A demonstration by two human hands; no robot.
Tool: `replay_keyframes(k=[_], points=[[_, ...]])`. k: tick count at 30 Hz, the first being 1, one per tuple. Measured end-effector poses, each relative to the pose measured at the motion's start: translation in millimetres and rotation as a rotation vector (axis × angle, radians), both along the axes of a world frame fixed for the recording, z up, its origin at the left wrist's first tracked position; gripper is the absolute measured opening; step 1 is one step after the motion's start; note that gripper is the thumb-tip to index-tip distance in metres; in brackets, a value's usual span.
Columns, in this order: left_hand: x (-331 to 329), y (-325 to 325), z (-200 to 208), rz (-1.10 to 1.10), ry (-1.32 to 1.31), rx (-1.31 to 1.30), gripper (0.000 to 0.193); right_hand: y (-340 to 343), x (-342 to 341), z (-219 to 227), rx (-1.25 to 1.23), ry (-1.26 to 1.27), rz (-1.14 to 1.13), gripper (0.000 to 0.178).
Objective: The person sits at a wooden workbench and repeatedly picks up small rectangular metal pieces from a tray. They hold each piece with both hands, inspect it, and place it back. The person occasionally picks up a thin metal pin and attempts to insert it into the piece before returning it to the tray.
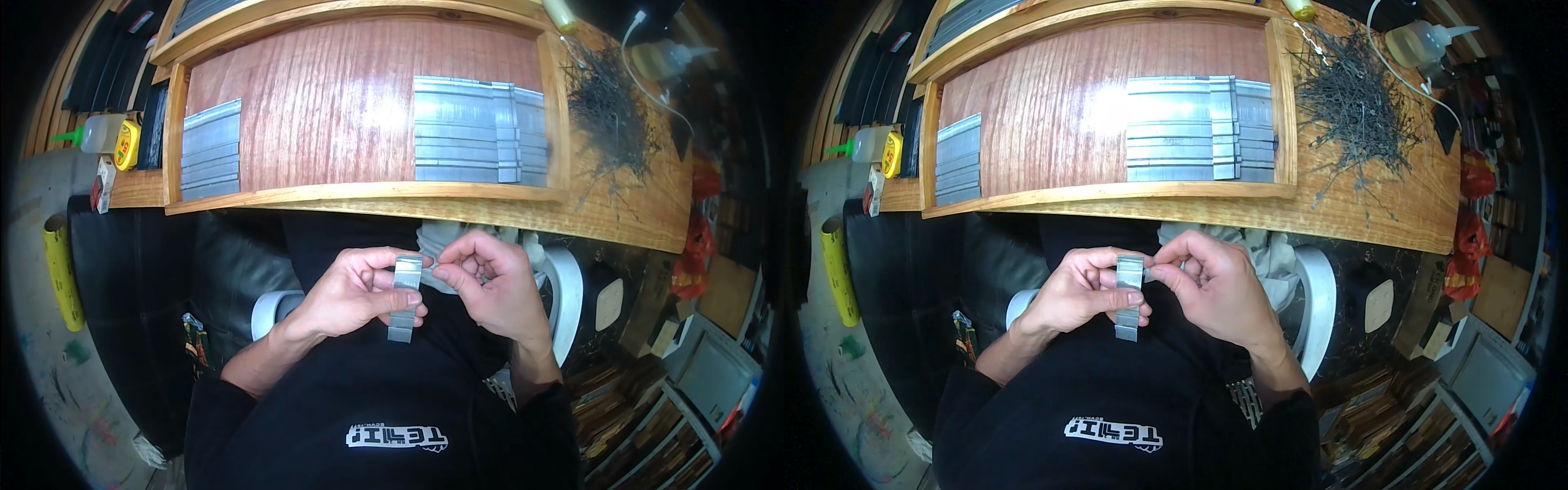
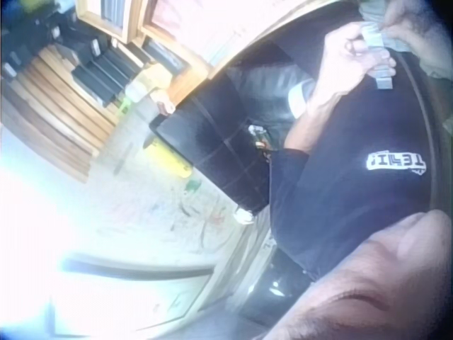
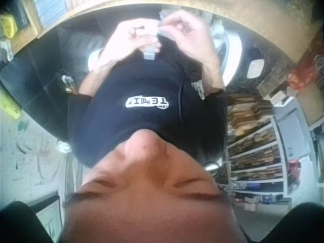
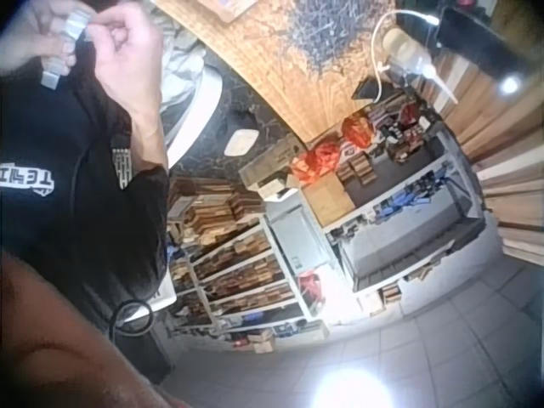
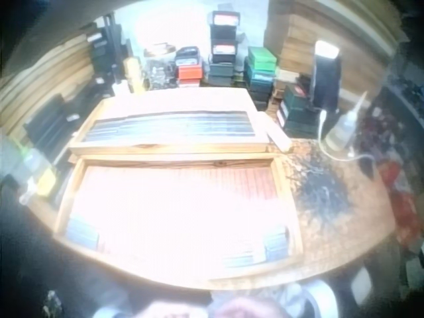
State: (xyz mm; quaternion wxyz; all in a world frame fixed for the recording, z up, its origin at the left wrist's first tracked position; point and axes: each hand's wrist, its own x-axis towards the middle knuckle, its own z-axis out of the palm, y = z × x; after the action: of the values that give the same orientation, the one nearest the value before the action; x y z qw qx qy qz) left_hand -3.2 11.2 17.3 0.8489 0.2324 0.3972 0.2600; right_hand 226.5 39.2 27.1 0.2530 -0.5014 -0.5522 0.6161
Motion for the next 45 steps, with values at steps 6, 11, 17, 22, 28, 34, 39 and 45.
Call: replay_keyframes(k=[6,11,17,22,28,34,39,45], points=[[3.0,0.0,0.5,0.002,0.008,-0.013,0.043,5.9,-1.0,-0.1,0.010,-0.062,0.065,0.009],[3.5,1.3,0.1,0.016,0.006,-0.015,0.043,4.7,-6.6,-3.8,-0.039,-0.013,0.021,0.009],[5.0,0.0,0.3,0.019,-0.004,0.000,0.040,1.5,-12.1,-7.8,-0.023,0.041,-0.014,0.009],[5.1,-1.8,-1.2,0.013,0.006,-0.004,0.040,5.7,-8.5,-3.5,-0.020,-0.014,0.073,0.009],[4.0,-1.2,-1.1,0.000,0.025,0.003,0.043,6.3,-4.1,-5.5,-0.081,0.082,0.049,0.009],[3.2,-1.8,-1.9,0.014,0.028,0.030,0.041,5.5,-5.0,-5.3,-0.116,0.107,0.055,0.007],[1.8,-2.5,-2.1,0.018,0.044,0.018,0.036,6.1,-3.9,-6.7,-0.152,0.062,0.078,0.009],[-0.8,-14.5,-16.8,0.203,0.104,0.174,0.025,-6.5,-12.3,-28.8,-0.199,0.498,-0.119,0.008]])
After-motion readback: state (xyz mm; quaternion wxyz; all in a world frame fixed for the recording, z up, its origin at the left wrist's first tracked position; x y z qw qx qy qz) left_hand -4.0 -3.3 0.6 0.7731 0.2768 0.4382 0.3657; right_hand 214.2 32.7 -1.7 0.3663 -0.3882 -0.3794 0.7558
